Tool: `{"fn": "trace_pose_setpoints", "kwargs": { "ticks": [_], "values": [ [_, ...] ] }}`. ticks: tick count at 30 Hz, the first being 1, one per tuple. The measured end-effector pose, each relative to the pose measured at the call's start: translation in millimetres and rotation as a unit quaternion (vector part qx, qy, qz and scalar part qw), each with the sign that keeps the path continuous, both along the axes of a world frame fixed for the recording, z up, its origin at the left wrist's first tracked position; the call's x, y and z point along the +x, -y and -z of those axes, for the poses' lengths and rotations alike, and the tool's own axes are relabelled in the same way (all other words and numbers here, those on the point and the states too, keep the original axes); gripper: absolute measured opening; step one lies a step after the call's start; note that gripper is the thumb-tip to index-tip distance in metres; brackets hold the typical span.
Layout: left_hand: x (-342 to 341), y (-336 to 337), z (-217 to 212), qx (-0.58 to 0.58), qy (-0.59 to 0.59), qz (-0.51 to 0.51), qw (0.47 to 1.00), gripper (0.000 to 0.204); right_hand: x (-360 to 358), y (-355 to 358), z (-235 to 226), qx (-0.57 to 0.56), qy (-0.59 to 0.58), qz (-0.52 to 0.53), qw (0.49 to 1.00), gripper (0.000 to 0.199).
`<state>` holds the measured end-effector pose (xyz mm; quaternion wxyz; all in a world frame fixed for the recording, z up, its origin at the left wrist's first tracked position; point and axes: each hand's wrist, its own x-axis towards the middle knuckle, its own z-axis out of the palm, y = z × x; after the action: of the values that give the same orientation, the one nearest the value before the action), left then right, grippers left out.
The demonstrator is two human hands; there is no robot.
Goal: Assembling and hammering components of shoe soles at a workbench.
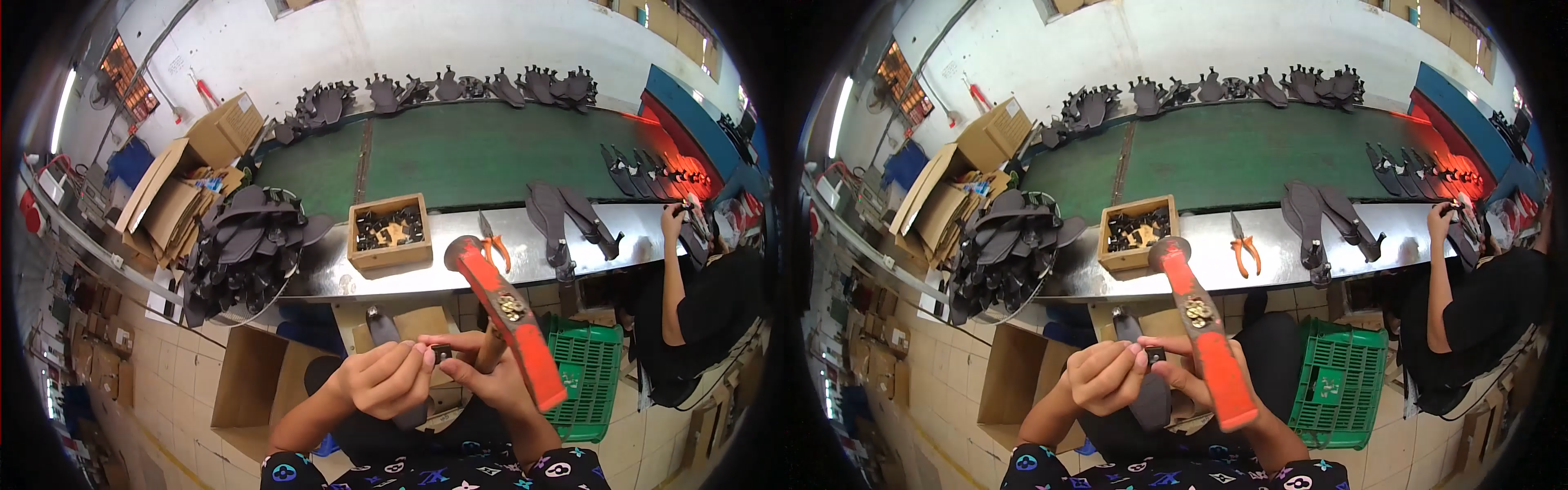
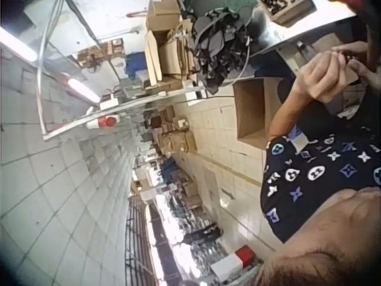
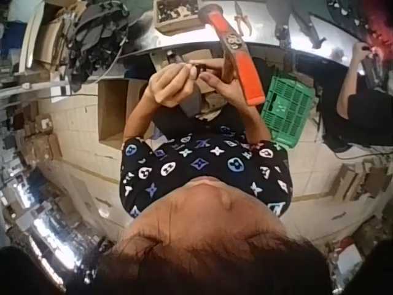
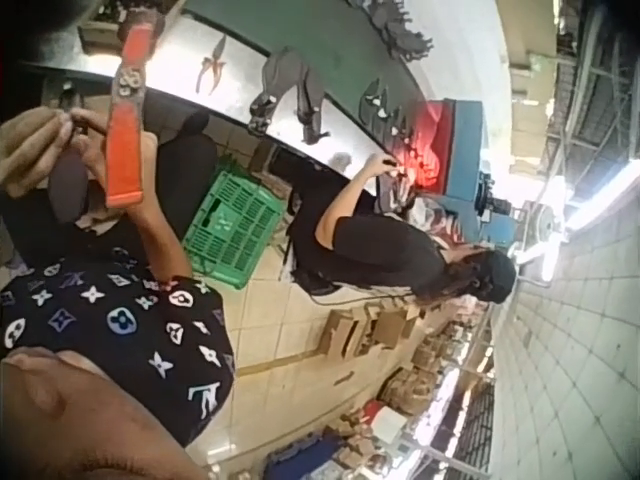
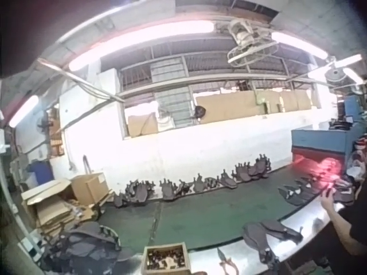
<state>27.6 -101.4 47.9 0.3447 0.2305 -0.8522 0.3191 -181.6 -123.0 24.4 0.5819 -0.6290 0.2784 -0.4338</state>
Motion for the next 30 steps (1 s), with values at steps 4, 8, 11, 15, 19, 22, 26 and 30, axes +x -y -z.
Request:
{"fn": "trace_pose_setpoints", "kwargs": {
  "ticks": [4,8,11,15,19,22,26,30],
  "values": [
    [-5.4,-15.0,4.2,0.231,-0.221,0.033,0.947,0.022,8.7,-15.0,3.0,0.064,0.083,0.024,0.994,0.022],
    [-21.2,-33.9,19.3,0.414,-0.445,0.072,0.791,0.021,10.9,-17.6,15.7,0.103,0.168,-0.006,0.98,0.015],
    [-26.6,-40.3,31.5,0.418,-0.465,0.057,0.778,0.024,13.0,-23.7,22.2,0.161,0.184,-0.043,0.969,0.015],
    [-35.0,-49.0,33.7,0.475,-0.663,0.157,0.558,0.019,16.5,-31.1,29.2,0.22,0.175,-0.069,0.957,0.013],
    [-8.8,-44.8,35.1,0.428,-0.462,0.036,0.776,0.027,21.4,-26.7,27.3,0.221,0.199,-0.088,0.951,0.014],
    [-8.9,-49.7,28.8,0.422,-0.478,0.019,0.77,0.026,22.0,-23.2,28.3,0.213,0.166,-0.098,0.958,0.015],
    [-3.6,-54.8,18.0,0.434,-0.43,-0.041,0.79,0.018,24.7,-18.5,40.8,0.218,0.159,-0.098,0.958,0.017],
    [-1.6,-53.0,27.7,0.47,-0.459,-0.029,0.754,0.02,28.5,-15.6,45.7,0.17,0.13,-0.086,0.973,0.019]
  ]
}}
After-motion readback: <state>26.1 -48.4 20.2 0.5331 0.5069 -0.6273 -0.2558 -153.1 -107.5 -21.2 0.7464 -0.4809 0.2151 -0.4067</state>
